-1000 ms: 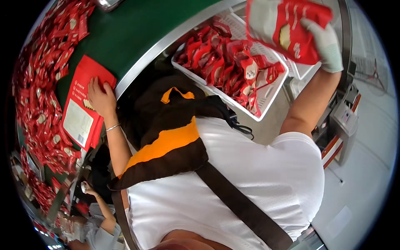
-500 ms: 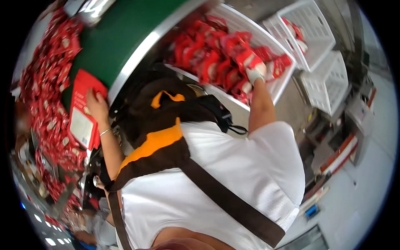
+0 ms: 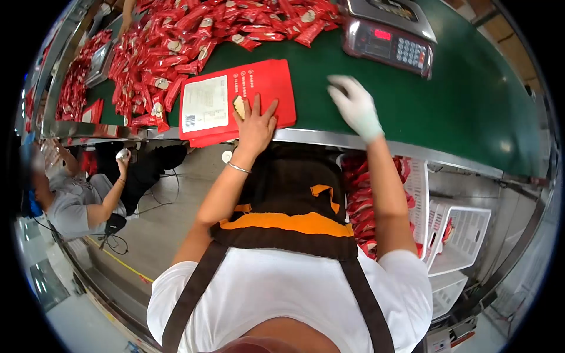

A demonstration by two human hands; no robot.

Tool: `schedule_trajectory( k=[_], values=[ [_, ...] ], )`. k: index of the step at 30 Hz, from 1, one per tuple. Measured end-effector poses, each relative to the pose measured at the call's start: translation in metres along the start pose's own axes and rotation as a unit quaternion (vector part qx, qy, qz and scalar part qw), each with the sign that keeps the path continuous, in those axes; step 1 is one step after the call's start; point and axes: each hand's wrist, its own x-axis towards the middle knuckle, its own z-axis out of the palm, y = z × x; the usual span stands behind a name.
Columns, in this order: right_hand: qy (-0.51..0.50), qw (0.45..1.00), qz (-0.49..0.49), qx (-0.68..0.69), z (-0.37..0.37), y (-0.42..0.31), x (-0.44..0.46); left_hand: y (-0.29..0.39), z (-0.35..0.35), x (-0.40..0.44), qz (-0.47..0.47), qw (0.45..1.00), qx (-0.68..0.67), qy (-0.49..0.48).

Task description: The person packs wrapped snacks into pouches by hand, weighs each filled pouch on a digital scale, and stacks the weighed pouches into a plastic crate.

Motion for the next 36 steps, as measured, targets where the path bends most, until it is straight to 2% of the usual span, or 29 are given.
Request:
schedule_trajectory(
  k=[1,2,3,5,8,9,11,12,14,15,16,18,19,22,24,25,27,28,30,31,32,34,35,36],
  values=[
    [-0.027,0.999,0.017,-0.004,0.023,-0.005,0.039,-0.003,-0.001,0.000,-0.005,1.000,0.000,-0.002],
    [-0.024,0.993,-0.080,-0.085,0.055,0.008,0.073,-0.006,0.001,0.000,-0.012,1.000,0.002,0.004],
    [-0.089,0.978,-0.128,-0.137,0.091,0.000,0.121,0.000,0.000,0.003,-0.022,1.000,-0.006,-0.005],
    [-0.134,0.967,-0.153,-0.156,0.134,0.013,0.159,-0.004,0.006,-0.001,-0.019,1.000,0.002,-0.010],
    [-0.107,0.924,-0.093,-0.354,0.187,0.015,0.208,-0.002,0.009,-0.001,-0.034,0.999,-0.013,-0.022],
    [-0.110,0.924,-0.096,-0.353,0.194,0.020,0.216,-0.003,0.012,0.003,-0.038,0.999,-0.013,-0.022],
    [-0.042,0.897,-0.121,-0.423,0.205,0.027,0.218,-0.001,0.006,0.008,-0.038,0.999,0.014,0.000],
    [-0.049,0.896,-0.119,-0.426,0.200,0.034,0.215,0.003,0.002,0.010,-0.041,0.999,0.009,-0.005],
    [-0.129,0.904,-0.099,-0.395,0.174,0.030,0.210,0.003,-0.013,0.029,-0.074,0.994,0.011,-0.081],
    [-0.125,0.910,-0.098,-0.384,0.159,0.029,0.201,0.004,-0.011,0.035,-0.066,0.996,0.042,-0.041],
    [-0.139,0.916,-0.110,-0.361,0.147,0.037,0.193,0.003,-0.009,0.040,-0.065,0.996,0.037,-0.041],
    [-0.193,0.887,-0.086,-0.410,0.118,0.040,0.164,0.002,-0.004,0.051,-0.065,0.994,0.052,-0.066],
    [-0.172,0.897,-0.060,-0.403,0.102,0.044,0.141,0.002,-0.009,0.059,-0.072,0.990,0.048,-0.108],
    [-0.124,0.890,-0.010,-0.439,0.054,0.057,0.076,0.004,-0.009,0.064,-0.096,0.988,0.038,-0.113],
    [-0.163,0.910,0.045,-0.379,0.026,0.049,0.055,0.006,-0.014,0.061,-0.104,0.985,0.019,-0.136],
    [-0.165,0.909,0.055,-0.380,0.019,0.056,0.044,0.008,-0.014,0.060,-0.103,0.988,0.011,-0.112],
    [-0.029,0.977,-0.021,-0.208,0.007,0.072,0.029,0.011,-0.018,0.056,-0.111,0.989,-0.031,-0.092],
    [-0.040,0.974,-0.032,-0.221,0.004,0.084,0.023,0.011,-0.019,0.056,-0.109,0.989,-0.030,-0.091],
    [-0.120,0.954,0.005,-0.276,0.008,0.103,0.008,0.008,-0.017,0.050,-0.144,0.984,-0.096,-0.052],
    [-0.111,0.962,-0.010,-0.249,0.005,0.098,0.006,0.008,-0.013,0.045,-0.146,0.985,-0.085,0.013],
    [-0.112,0.962,-0.014,-0.249,0.002,0.093,0.007,0.006,-0.009,0.044,-0.149,0.985,-0.084,0.016],
    [-0.056,0.958,0.047,-0.276,-0.005,0.073,0.010,0.000,-0.005,0.041,-0.134,0.987,-0.089,0.013],
    [0.014,0.955,0.050,-0.291,-0.003,0.053,0.010,-0.001,-0.006,0.042,-0.139,0.986,-0.087,0.014],
    [0.009,0.956,0.050,-0.289,0.005,0.039,0.015,0.000,-0.007,0.042,-0.130,0.988,-0.077,0.011]
  ],
)
